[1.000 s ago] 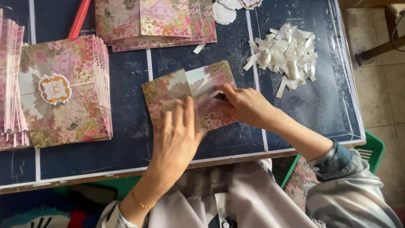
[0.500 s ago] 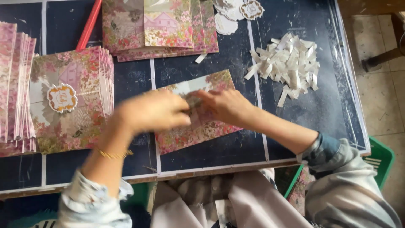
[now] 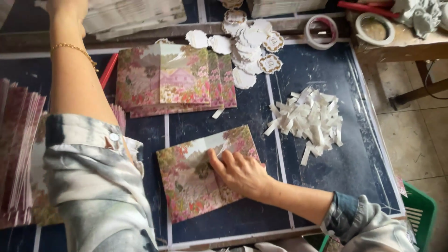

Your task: The person is sitting at a table and decorating floral-patterned cards. They use a craft knife to cut a small decorative paper piece and then attach it to the center of a card. The person repeats this process for multiple cards, stacking the finished ones to the side.

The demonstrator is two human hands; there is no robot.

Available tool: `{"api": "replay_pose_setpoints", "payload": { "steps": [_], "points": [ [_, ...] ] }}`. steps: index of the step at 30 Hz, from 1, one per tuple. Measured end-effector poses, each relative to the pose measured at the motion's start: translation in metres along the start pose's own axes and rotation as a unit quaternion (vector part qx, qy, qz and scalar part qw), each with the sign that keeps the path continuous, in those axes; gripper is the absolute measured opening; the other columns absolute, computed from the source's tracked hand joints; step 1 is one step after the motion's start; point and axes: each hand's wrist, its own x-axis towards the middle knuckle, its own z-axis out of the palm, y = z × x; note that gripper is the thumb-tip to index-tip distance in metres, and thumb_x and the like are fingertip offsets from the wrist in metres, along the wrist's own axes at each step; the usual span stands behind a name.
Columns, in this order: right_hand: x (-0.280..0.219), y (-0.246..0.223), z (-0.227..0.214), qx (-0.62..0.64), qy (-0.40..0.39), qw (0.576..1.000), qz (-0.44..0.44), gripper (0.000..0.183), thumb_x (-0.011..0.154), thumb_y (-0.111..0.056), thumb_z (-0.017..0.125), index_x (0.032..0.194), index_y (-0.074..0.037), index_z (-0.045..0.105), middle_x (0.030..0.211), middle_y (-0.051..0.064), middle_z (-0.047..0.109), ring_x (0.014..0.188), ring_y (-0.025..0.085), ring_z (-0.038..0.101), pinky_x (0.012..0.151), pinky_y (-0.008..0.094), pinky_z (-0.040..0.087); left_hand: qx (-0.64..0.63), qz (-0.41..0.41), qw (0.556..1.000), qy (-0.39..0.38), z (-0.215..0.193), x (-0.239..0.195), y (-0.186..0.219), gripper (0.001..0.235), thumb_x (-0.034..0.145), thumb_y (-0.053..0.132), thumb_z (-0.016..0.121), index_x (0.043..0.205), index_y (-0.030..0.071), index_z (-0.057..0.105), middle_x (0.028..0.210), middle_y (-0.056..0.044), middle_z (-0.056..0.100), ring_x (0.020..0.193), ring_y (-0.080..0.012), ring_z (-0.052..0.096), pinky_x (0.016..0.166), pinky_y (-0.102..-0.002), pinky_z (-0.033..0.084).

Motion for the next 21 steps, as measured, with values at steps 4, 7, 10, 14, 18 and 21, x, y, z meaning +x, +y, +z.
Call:
{"api": "replay_pose_setpoints", "payload": {
  "steps": [4, 7, 10, 14, 18, 21],
  "points": [
    [-0.008, 0.0, 0.011, 0.083, -0.261, 0.962, 0.002, 0.067, 0.097, -0.016, 0.055, 0.153, 0.0, 0.022, 0.101, 0.015, 0.056, 0.064, 0.022, 0.061, 0.038, 0.036, 0.058, 0.006, -0.078, 0.992, 0.097, 0.034, 0.035, -0.015, 0.088, 0.057, 0.039, 0.097, 0.127, 0.011, 0.052, 0.127, -0.009, 0.065, 0.114, -0.0183, 0.067, 0.086, -0.023, 0.06],
    [-0.008, -0.001, 0.01, 0.072, -0.204, 0.976, -0.003, 0.062, 0.093, -0.009, 0.056, 0.149, 0.001, 0.03, 0.093, 0.011, 0.056, 0.057, 0.018, 0.057, 0.032, 0.032, 0.051, 0.023, -0.163, 0.986, 0.023, 0.027, 0.019, -0.007, 0.076, 0.058, 0.049, 0.101, 0.112, 0.012, 0.062, 0.091, 0.001, 0.078, 0.075, -0.0025, 0.078, 0.061, -0.026, 0.065],
    [-0.007, 0.0, 0.008, 0.048, -0.163, 0.985, -0.004, 0.057, 0.091, -0.009, 0.057, 0.144, -0.002, 0.04, 0.087, 0.007, 0.054, 0.054, 0.016, 0.053, 0.029, 0.03, 0.046, 0.01, -0.14, 0.988, 0.058, 0.023, 0.021, -0.002, 0.091, 0.06, 0.04, 0.104, 0.13, 0.014, 0.052, 0.126, -0.012, 0.063, 0.099, -0.0123, 0.076, 0.05, -0.032, 0.069],
    [-0.006, 0.001, 0.008, 0.064, -0.172, 0.983, -0.004, 0.057, 0.091, -0.007, 0.057, 0.144, -0.001, 0.038, 0.088, 0.009, 0.055, 0.054, 0.016, 0.053, 0.029, 0.03, 0.046, -0.151, -0.139, 0.979, -0.001, -0.009, -0.019, 0.027, 0.037, 0.068, 0.029, 0.089, 0.096, 0.024, 0.067, 0.09, 0.015, 0.078, 0.088, -0.0098, 0.061, 0.067, -0.034, 0.053],
    [-0.006, -0.001, 0.008, 0.064, -0.166, 0.984, 0.003, 0.055, 0.091, -0.008, 0.057, 0.142, -0.003, 0.039, 0.086, 0.007, 0.054, 0.052, 0.015, 0.052, 0.028, 0.03, 0.045, -0.631, -0.308, 0.71, 0.041, -0.015, -0.028, 0.032, 0.062, 0.064, 0.012, 0.075, 0.123, 0.002, 0.057, 0.125, -0.027, 0.067, 0.11, -0.0513, 0.077, 0.09, -0.072, 0.065],
    [-0.005, 0.0, 0.009, 0.062, -0.169, 0.984, 0.0, 0.058, 0.087, -0.006, 0.058, 0.142, -0.002, 0.04, 0.087, 0.008, 0.055, 0.054, 0.017, 0.055, 0.029, 0.032, 0.047, -0.639, -0.139, 0.756, -0.034, -0.015, -0.044, 0.027, 0.046, 0.063, 0.015, 0.083, 0.107, 0.01, 0.068, 0.115, -0.016, 0.077, 0.108, -0.0339, 0.081, 0.09, -0.057, 0.073]
  ]
}}
